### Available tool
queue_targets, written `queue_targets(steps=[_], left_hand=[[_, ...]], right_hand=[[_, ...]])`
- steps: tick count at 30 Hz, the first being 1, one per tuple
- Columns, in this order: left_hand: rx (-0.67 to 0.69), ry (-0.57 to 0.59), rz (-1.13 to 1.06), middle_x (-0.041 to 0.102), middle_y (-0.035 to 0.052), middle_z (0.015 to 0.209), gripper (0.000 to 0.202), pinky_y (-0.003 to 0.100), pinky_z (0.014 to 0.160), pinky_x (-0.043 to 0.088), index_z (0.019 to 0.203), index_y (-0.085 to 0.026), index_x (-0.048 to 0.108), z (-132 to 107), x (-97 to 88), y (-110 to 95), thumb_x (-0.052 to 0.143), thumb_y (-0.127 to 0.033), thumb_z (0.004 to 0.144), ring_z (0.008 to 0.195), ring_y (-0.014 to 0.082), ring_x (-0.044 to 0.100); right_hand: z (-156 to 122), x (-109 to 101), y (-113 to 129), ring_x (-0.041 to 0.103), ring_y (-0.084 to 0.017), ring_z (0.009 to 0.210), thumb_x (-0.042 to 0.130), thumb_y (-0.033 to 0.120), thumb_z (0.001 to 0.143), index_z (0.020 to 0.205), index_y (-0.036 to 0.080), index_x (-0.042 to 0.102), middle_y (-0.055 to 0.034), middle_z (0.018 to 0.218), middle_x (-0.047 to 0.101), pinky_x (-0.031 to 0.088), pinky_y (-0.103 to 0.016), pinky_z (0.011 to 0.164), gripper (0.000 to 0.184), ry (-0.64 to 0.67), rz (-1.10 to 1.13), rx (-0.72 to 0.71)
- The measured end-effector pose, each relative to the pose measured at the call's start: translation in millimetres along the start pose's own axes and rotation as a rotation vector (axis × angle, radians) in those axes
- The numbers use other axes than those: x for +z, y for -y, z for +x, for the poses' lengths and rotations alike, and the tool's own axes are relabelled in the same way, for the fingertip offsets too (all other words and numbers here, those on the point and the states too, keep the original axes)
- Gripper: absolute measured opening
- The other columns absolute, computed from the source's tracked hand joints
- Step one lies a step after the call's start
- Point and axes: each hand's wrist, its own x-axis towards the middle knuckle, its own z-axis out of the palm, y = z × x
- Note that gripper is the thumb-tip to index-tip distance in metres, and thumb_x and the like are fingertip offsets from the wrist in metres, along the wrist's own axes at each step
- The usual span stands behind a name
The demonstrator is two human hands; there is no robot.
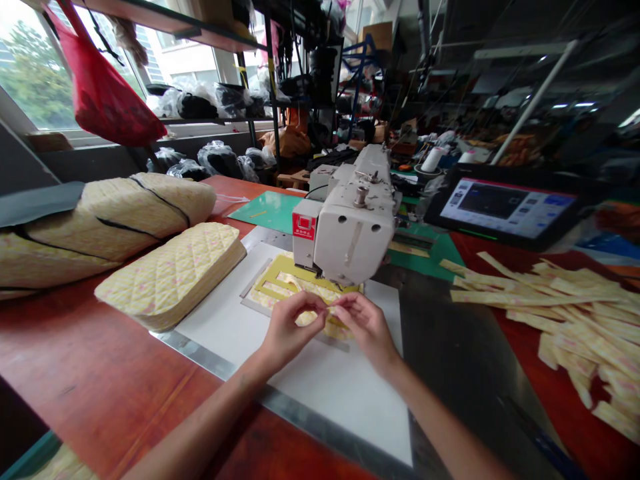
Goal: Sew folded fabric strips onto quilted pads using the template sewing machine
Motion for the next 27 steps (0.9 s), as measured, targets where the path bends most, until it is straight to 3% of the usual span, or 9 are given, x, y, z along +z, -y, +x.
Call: queue_targets(steps=[5,9,12,18,24,27], left_hand=[[0.157,-0.04,0.183,0.073,0.0038,0.087,0.004,0.028,0.081,0.058,0.09,-0.018,0.069,-2,0.9,-5,0.067,-0.015,0.089,0.082,0.0155,0.07],[-0.018,-0.069,0.047,0.075,0.006,0.089,0.015,0.028,0.076,0.061,0.095,-0.017,0.071,0,5.1,-3,0.073,-0.03,0.089,0.078,0.0165,0.071],[-0.171,-0.062,-0.034,0.076,0.0072,0.084,0.027,0.028,0.071,0.062,0.088,-0.015,0.074,1,7.8,2,0.076,-0.042,0.087,0.075,0.0184,0.072],[-0.224,-0.052,-0.104,0.079,0.0086,0.086,0.03,0.031,0.075,0.062,0.085,-0.015,0.077,8,17.2,5,0.081,-0.044,0.081,0.077,0.0206,0.074],[-0.128,-0.051,0.03,0.077,0.007,0.081,0.019,0.029,0.071,0.059,0.085,-0.015,0.075,19,40.2,9,0.075,-0.034,0.087,0.073,0.0189,0.071],[0.141,0.019,0.248,0.076,0.0066,0.085,0.011,0.031,0.073,0.058,0.089,-0.017,0.072,20,45.3,14,0.069,-0.027,0.093,0.078,0.0193,0.071]], right_hand=[[4,-3,-10,0.071,-0.02,0.083,0.081,0.056,0.08,0.092,0.021,0.073,-0.0051,0.089,0.075,0.057,-0.03,0.079,0.038,0.075,-0.018,0.05],[5,-5,-10,0.068,-0.019,0.076,0.083,0.059,0.077,0.086,0.02,0.073,-0.0038,0.082,0.074,0.057,-0.029,0.072,0.041,0.016,-0.015,0.034],[5,-6,-9,0.069,-0.019,0.075,0.085,0.058,0.074,0.085,0.02,0.073,-0.0041,0.082,0.074,0.057,-0.03,0.072,0.042,-0.028,0.006,0.031],[6,-15,-7,0.071,-0.02,0.078,0.089,0.058,0.068,0.084,0.02,0.074,-0.0042,0.083,0.076,0.058,-0.031,0.077,0.044,-0.028,0.056,0.074],[11,-40,-5,0.072,-0.02,0.081,0.09,0.054,0.068,0.086,0.021,0.077,-0.0045,0.087,0.079,0.059,-0.032,0.079,0.04,-0.068,0.062,0.067],[16,-59,-4,0.073,-0.02,0.084,0.089,0.052,0.07,0.087,0.021,0.079,-0.0055,0.09,0.08,0.059,-0.033,0.082,0.037,0.006,-0.012,0.057]])
